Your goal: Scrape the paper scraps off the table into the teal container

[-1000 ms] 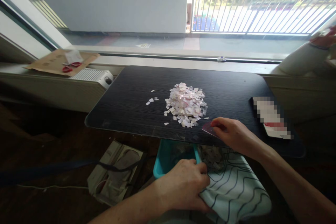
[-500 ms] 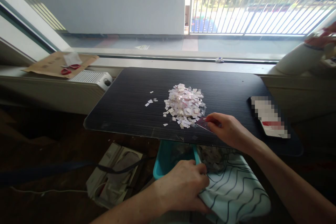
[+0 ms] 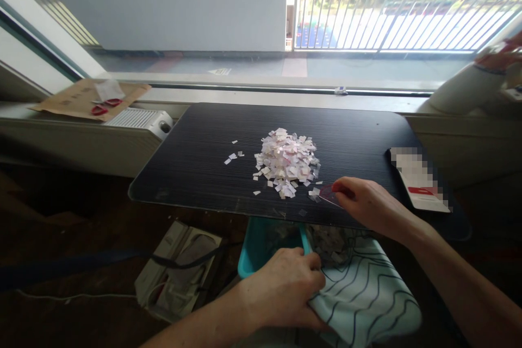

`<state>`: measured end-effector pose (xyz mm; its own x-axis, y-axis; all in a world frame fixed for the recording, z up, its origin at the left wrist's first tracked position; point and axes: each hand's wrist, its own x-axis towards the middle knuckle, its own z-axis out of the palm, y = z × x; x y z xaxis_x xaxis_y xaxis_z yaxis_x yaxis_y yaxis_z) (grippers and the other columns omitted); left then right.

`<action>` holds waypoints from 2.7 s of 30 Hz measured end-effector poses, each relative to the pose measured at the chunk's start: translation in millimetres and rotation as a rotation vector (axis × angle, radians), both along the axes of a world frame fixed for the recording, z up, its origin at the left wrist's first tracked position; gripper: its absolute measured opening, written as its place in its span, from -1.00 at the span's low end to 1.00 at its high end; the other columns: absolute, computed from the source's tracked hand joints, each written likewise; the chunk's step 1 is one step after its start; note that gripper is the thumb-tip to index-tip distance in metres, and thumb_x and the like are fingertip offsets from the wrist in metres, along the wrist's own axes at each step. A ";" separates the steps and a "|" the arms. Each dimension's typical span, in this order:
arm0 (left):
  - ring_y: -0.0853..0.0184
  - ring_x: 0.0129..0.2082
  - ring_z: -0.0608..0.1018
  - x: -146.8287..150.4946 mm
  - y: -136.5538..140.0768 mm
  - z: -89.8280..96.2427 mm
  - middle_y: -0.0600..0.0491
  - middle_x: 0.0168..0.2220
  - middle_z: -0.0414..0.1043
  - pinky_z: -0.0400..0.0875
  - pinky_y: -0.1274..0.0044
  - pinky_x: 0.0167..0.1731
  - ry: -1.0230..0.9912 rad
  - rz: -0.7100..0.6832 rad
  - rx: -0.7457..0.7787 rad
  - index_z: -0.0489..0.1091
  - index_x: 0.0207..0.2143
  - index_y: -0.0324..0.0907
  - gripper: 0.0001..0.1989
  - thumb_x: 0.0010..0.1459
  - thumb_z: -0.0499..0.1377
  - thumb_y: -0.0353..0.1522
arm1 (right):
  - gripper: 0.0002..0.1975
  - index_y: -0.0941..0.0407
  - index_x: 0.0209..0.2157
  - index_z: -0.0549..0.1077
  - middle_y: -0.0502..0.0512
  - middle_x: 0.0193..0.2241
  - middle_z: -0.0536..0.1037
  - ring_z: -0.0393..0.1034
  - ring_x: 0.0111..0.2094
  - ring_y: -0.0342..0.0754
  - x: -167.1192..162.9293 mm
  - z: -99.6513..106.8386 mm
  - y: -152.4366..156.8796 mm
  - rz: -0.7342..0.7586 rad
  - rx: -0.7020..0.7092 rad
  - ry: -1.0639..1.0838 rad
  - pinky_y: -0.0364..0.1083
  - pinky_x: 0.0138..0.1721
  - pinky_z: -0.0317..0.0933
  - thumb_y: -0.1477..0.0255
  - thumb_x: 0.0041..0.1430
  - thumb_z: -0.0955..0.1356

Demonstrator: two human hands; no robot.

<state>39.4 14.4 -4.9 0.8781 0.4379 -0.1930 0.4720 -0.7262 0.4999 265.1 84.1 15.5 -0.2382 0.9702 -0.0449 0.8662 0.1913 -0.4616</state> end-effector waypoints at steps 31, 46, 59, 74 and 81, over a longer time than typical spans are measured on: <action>0.29 -0.43 0.44 0.8 -1.2 -2.1 0.08 -0.30 0.42 0.33 0.50 -0.45 -0.021 0.023 0.010 0.42 -0.42 -0.17 -0.55 0.01 0.27 0.05 | -0.80 0.10 -0.26 0.51 0.08 -0.35 0.59 0.45 -0.37 -0.03 9.3 -1.3 13.9 -0.105 0.165 -0.023 -0.11 -0.33 0.20 0.44 0.15 0.26; 0.28 -0.42 0.45 0.7 -2.5 -3.6 0.07 -0.29 0.42 0.34 0.50 -0.44 -0.020 0.025 0.012 0.43 -0.40 -0.17 -0.53 0.02 0.25 0.07 | -0.81 0.07 -0.29 0.51 0.04 -0.39 0.59 0.43 -0.41 -0.05 -1.0 -4.2 12.8 -0.063 0.105 -0.022 -0.13 -0.38 0.17 0.43 0.13 0.26; 0.26 -0.42 0.46 1.9 -1.1 0.7 0.04 -0.31 0.43 0.37 0.48 -0.41 0.001 0.015 0.004 0.46 -0.38 -0.18 -0.54 0.03 0.24 0.06 | -0.83 0.06 -0.31 0.50 -0.02 -0.43 0.57 0.41 -0.42 -0.09 -10.2 -4.2 10.1 -0.044 -0.004 0.078 -0.16 -0.40 0.16 0.41 0.15 0.26; 0.26 -0.41 0.46 1.5 -1.5 -1.0 0.06 -0.30 0.43 0.35 0.48 -0.44 -0.006 0.013 0.020 0.44 -0.39 -0.17 -0.53 0.02 0.25 0.06 | -0.82 0.08 -0.27 0.50 0.04 -0.36 0.58 0.44 -0.37 -0.05 -8.7 -3.4 5.2 -0.055 0.083 0.015 -0.13 -0.35 0.18 0.43 0.18 0.27; 0.24 -0.40 0.47 3.4 1.8 3.1 0.04 -0.29 0.43 0.35 0.48 -0.45 0.021 -0.017 -0.002 0.45 -0.37 -0.19 -0.53 0.02 0.27 0.06 | -0.84 0.08 -0.27 0.49 0.00 -0.35 0.57 0.42 -0.39 -0.10 -19.3 -2.5 -6.0 0.075 -0.014 0.128 -0.17 -0.37 0.19 0.45 0.20 0.26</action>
<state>42.8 16.2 -1.7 0.8810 0.4227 -0.2126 0.4703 -0.7330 0.4915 245.7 78.1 13.1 -0.3151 0.9488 -0.0231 0.7832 0.2462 -0.5709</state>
